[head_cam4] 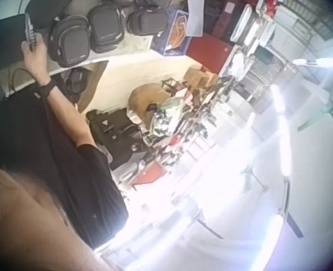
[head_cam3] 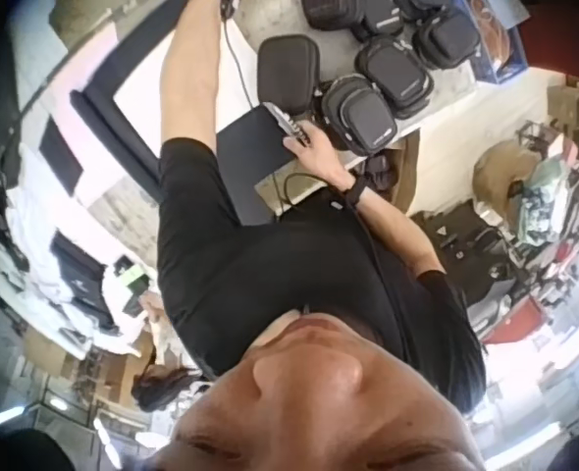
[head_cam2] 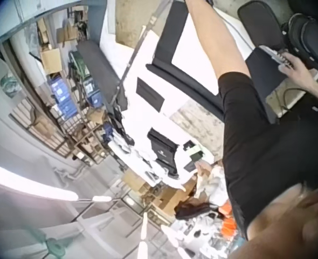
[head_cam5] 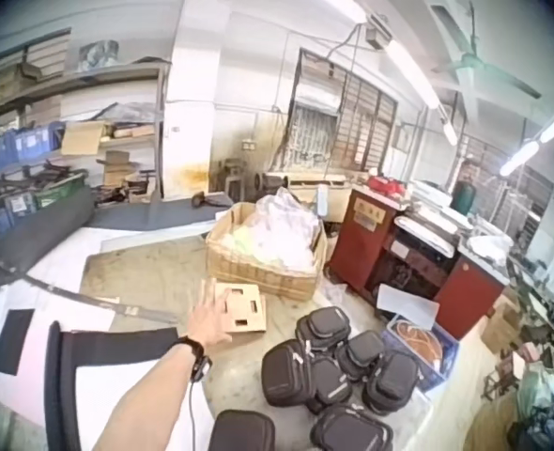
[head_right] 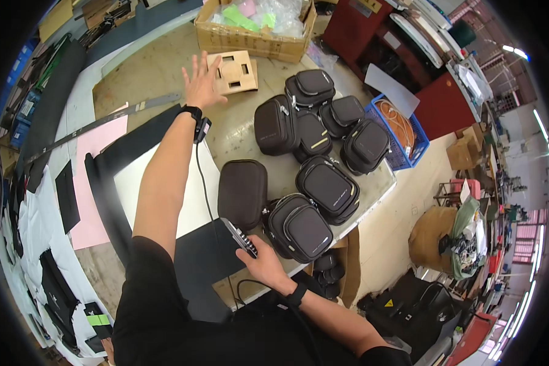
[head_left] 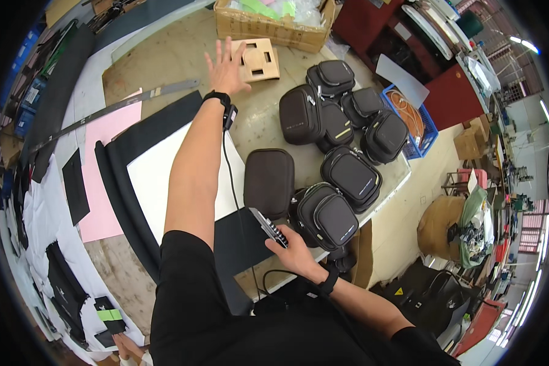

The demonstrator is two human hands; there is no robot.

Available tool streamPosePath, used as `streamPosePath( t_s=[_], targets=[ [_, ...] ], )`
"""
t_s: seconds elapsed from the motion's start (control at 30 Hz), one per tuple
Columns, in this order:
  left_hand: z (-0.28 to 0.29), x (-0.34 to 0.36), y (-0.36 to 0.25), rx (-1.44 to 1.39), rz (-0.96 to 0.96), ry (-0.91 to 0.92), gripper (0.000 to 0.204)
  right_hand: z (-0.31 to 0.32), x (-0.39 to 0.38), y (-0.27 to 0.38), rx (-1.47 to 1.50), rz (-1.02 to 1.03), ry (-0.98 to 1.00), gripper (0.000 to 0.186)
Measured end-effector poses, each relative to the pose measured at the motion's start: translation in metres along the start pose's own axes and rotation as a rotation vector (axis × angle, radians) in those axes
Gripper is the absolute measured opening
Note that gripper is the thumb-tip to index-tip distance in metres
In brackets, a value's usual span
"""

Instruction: The person walks to a workbench in a workshop and places a white rectangular board on the surface. They smooth the board, then pick up a roll of white material and unroll it. The person places a black sheet of material on the table, positions the white board on top of it, and uses a utility knife to cut the black material along the board's edges.

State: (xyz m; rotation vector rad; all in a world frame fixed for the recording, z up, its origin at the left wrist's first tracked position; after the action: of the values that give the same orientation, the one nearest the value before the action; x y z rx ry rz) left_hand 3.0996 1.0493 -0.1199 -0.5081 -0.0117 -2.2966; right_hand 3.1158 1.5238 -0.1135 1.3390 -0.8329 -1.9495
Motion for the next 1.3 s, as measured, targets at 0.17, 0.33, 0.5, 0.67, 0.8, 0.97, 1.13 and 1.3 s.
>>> streamPosePath(
  t_s=[0.17, 0.33, 0.5, 0.67, 0.8, 0.97, 1.13, 1.3],
  targets=[
    [0.003, -0.055, 0.011, -0.350, 0.217, 0.327, 0.061, 0.003, 0.006, 0.004, -0.002, 0.038, 0.024, 0.038],
    [0.028, -0.192, -0.011, -0.719, 0.312, 0.645, 0.070, 0.007, -0.001, 0.009, 0.058, 0.091, 0.038, 0.036],
    [0.025, -0.248, -0.056, -1.315, 0.499, 0.803, 0.066, 0.019, -0.012, -0.003, 0.251, -0.072, 0.318, 0.024],
    [0.033, -0.259, -0.077, -1.383, 0.621, 0.695, 0.043, 0.038, -0.027, -0.005, 0.260, 0.092, 0.488, 0.020],
    [0.099, -0.207, -0.063, -1.245, 0.453, 0.501, 0.042, 0.052, -0.031, -0.003, 0.111, 0.221, 0.486, 0.037],
    [0.150, -0.093, -0.127, -1.332, 0.327, 0.395, 0.047, 0.063, -0.030, -0.005, -0.068, 0.223, 0.512, 0.053],
    [0.070, -0.013, -0.199, -1.481, 0.363, 0.577, 0.043, 0.073, -0.039, 0.013, -0.173, 0.126, 0.560, 0.056],
    [0.016, -0.011, -0.233, -1.353, 0.352, 0.700, 0.071, 0.069, -0.033, 0.004, -0.160, 0.086, 0.515, 0.053]
  ],
)
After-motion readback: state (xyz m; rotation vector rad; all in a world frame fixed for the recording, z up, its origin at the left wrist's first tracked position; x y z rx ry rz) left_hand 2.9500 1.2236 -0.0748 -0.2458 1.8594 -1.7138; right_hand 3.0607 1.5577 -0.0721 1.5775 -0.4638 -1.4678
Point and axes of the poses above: each hand's wrist, its own x-axis towards the middle knuckle, its own z-axis out of the back of the hand, y = z × x, the point moved 2 cm from there along x, towards the middle knuckle, and after that the axes turned 5 degrees about -z, right-handed, at the moved point
